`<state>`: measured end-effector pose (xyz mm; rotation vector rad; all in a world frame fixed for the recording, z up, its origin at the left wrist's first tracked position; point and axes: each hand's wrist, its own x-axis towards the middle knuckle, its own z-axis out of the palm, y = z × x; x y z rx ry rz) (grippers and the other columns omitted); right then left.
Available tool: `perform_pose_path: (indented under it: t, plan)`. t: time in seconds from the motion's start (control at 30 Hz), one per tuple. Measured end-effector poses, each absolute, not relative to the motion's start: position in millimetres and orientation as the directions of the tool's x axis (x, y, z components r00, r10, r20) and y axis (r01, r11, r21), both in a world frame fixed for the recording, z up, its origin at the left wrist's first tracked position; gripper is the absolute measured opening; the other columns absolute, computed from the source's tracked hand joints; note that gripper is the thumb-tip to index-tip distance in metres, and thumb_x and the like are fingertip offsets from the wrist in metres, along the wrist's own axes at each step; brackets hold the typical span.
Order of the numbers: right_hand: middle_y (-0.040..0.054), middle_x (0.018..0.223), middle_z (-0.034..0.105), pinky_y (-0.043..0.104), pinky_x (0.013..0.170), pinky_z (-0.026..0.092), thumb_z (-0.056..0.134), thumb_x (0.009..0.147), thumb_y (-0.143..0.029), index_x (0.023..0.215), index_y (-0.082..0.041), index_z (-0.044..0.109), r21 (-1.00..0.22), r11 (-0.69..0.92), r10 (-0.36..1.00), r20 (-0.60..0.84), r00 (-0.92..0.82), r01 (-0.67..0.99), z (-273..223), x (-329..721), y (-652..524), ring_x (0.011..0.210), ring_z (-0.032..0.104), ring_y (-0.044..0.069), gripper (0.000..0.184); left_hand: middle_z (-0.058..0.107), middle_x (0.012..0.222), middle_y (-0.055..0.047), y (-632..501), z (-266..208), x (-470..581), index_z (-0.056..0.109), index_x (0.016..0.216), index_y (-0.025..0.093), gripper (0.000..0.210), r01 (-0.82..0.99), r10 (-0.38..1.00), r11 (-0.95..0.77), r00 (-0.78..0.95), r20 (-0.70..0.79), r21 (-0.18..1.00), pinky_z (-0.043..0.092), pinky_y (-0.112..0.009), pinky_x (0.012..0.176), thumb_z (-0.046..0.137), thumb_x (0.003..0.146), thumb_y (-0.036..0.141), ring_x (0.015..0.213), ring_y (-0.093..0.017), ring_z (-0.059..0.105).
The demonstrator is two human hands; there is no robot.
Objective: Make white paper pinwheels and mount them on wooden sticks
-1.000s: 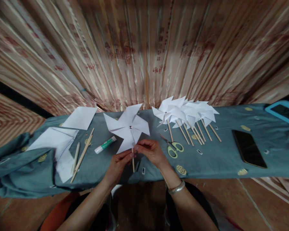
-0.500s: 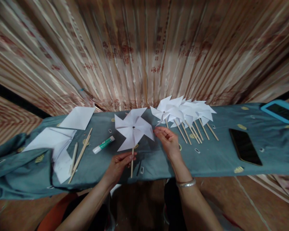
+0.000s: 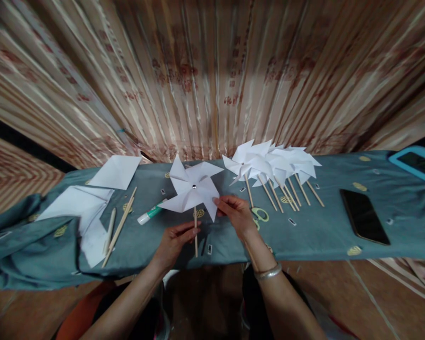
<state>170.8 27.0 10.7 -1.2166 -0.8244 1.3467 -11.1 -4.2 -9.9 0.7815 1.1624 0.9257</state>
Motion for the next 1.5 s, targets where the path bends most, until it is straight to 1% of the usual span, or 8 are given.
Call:
perform_pose_path:
  t: [0.2, 0.33, 0.5, 0.7, 0.8, 0.93, 1.0, 1.5]
  plan:
    - [-0.0011, 0.056, 0.065, 0.021, 0.048, 0.039, 0.086, 0.053, -0.048, 0.059, -0.018, 0.071, -0.921, -0.252, 0.965, -0.261, -0.009, -0.298, 11, 160, 23, 0.049, 0.049, 0.007, 0.034, 0.071, 0.070, -0.004, -3, -11, -12, 0.080, 0.084, 0.018, 0.037, -0.168, 0.928, 0.366, 0.133, -0.347, 0.915, 0.039, -0.025, 0.059, 0.084, 0.054, 0.039, 0.058, -0.012, 0.049]
    - [0.0015, 0.058, 0.068, 0.022, 0.048, 0.038, 0.084, 0.056, -0.050, 0.062, -0.017, 0.072, -0.925, -0.277, 0.961, -0.271, -0.062, -0.260, 11, 156, 20, 0.050, 0.051, 0.008, 0.035, 0.067, 0.065, -0.002, -3, -12, -13, 0.079, 0.086, 0.017, 0.036, -0.142, 0.941, 0.320, 0.167, -0.295, 0.937, 0.037, -0.025, 0.059, 0.082, 0.058, 0.041, 0.058, -0.012, 0.047]
    - [-0.0007, 0.052, 0.061, 0.023, 0.045, 0.030, 0.081, 0.061, -0.051, 0.056, -0.016, 0.068, -0.946, -0.239, 0.968, -0.215, -0.126, -0.219, 11, 147, 18, 0.046, 0.042, 0.006, 0.037, 0.063, 0.059, 0.000, -3, -15, -12, 0.079, 0.080, 0.016, 0.030, -0.113, 0.943, 0.299, 0.185, -0.276, 0.948, 0.033, -0.023, 0.055, 0.079, 0.062, 0.039, 0.057, -0.010, 0.043]
    - [-0.0025, 0.049, 0.057, 0.024, 0.045, 0.025, 0.077, 0.064, -0.054, 0.057, -0.017, 0.068, -0.973, -0.201, 0.968, -0.180, -0.174, -0.109, 14, 148, 15, 0.045, 0.037, 0.006, 0.039, 0.072, 0.074, -0.005, -4, -12, -11, 0.080, 0.086, 0.018, 0.032, -0.147, 0.937, 0.309, 0.218, -0.274, 0.940, 0.039, -0.024, 0.061, 0.079, 0.062, 0.038, 0.064, -0.013, 0.052]
    - [-0.0018, 0.049, 0.059, 0.023, 0.045, 0.026, 0.076, 0.064, -0.056, 0.061, -0.018, 0.072, -0.977, -0.195, 0.977, -0.186, -0.102, -0.089, 14, 166, 19, 0.045, 0.039, 0.007, 0.038, 0.072, 0.071, -0.004, -4, -12, -12, 0.080, 0.084, 0.018, 0.033, -0.154, 0.930, 0.354, 0.159, -0.330, 0.923, 0.039, -0.024, 0.058, 0.083, 0.057, 0.036, 0.058, -0.010, 0.048]
    - [-0.0003, 0.058, 0.065, 0.025, 0.052, 0.039, 0.082, 0.058, -0.051, 0.063, -0.020, 0.072, -0.987, -0.026, 0.960, -0.070, 0.273, -0.161, 8, 194, 31, 0.053, 0.051, 0.011, 0.033, 0.068, 0.063, -0.002, -6, -12, -13, 0.080, 0.080, 0.019, 0.035, -0.174, 0.908, 0.411, 0.161, -0.386, 0.895, 0.037, -0.023, 0.056, 0.086, 0.051, 0.038, 0.055, -0.009, 0.046]
    - [0.0002, 0.066, 0.069, 0.027, 0.059, 0.044, 0.085, 0.053, -0.047, 0.070, -0.022, 0.074, -0.986, 0.014, 0.930, -0.048, 0.366, -0.166, 5, 201, 35, 0.060, 0.056, 0.013, 0.033, 0.066, 0.060, -0.002, -7, -11, -12, 0.080, 0.080, 0.018, 0.037, -0.177, 0.900, 0.424, 0.189, -0.392, 0.888, 0.037, -0.023, 0.055, 0.087, 0.051, 0.040, 0.054, -0.008, 0.046]
    - [-0.0025, 0.057, 0.062, 0.026, 0.053, 0.038, 0.087, 0.049, -0.050, 0.059, -0.022, 0.072, -0.968, -0.115, 0.962, -0.165, 0.218, -0.225, 7, 184, 30, 0.054, 0.047, 0.011, 0.033, 0.070, 0.065, -0.003, -6, -11, -14, 0.080, 0.079, 0.018, 0.035, -0.180, 0.898, 0.431, 0.180, -0.401, 0.884, 0.041, -0.024, 0.057, 0.087, 0.051, 0.038, 0.056, -0.010, 0.051]
